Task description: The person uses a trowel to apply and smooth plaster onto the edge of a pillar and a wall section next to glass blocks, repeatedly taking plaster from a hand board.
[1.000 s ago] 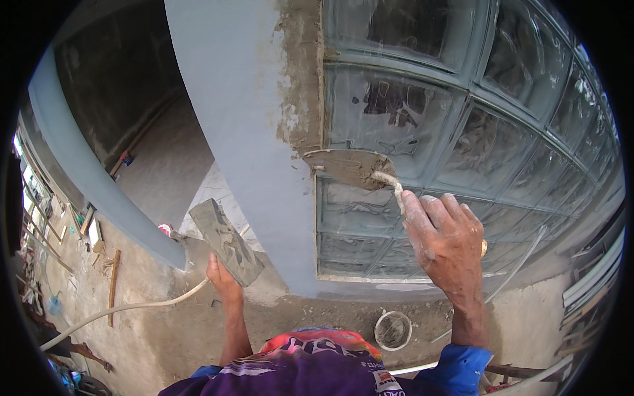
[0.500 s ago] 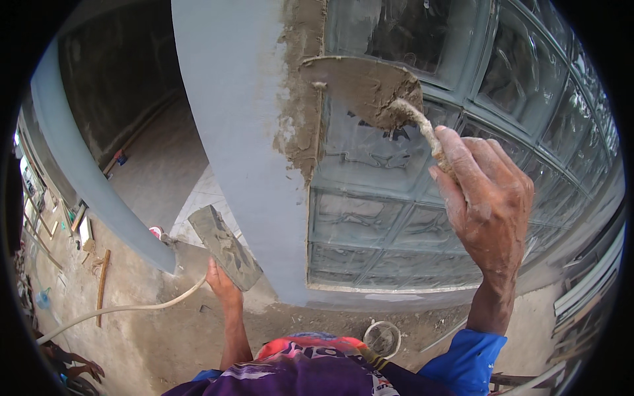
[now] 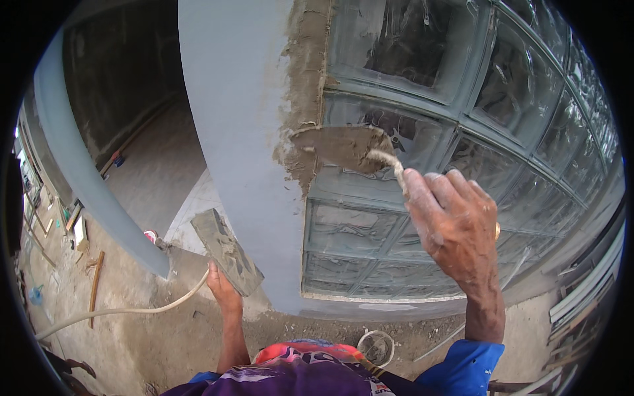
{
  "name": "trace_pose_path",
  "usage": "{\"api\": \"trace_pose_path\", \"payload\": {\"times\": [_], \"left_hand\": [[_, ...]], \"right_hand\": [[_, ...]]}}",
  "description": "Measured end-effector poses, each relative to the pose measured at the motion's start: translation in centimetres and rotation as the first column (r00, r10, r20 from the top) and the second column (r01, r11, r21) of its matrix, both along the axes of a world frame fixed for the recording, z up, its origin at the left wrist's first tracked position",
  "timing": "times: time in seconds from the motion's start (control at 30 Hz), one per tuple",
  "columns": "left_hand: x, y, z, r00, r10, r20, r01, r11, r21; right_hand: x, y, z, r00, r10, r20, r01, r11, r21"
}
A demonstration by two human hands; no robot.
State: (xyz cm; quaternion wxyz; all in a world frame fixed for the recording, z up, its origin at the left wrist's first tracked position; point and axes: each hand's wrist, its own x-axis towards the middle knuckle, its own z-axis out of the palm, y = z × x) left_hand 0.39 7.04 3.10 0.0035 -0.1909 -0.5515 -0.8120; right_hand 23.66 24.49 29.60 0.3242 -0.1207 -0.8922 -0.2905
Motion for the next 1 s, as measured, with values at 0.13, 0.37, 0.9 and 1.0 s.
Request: {"api": "trace_pose_path", "payload": {"times": [0.13,0.37,0.9,1.0], "left_hand": [[0.0,0.1,0.0,0.993,0.03,-0.114,-0.042,0.994,-0.104],[0.2,0.1,-0.1,0.999,-0.007,-0.047,0.004,0.997,-0.071],[-0.2,0.2,0.4,0.996,0.006,-0.091,-0.01,0.999,-0.049],[0.3,0.2,1.4,0.998,-0.041,-0.038,0.041,0.999,0.002]], "right_hand": [[-0.6,0.8,3.9,0.996,0.013,-0.088,-0.002,0.992,0.123],[-1.6,2.2,10.2,0.977,0.1,-0.188,-0.05,0.966,0.252],[-0.4,-0.3,-1.7,0.947,0.057,0.315,-0.064,0.998,0.011],[-0.5,-1.3,1.7,0.986,-0.056,0.158,0.042,0.995,0.088]]}}
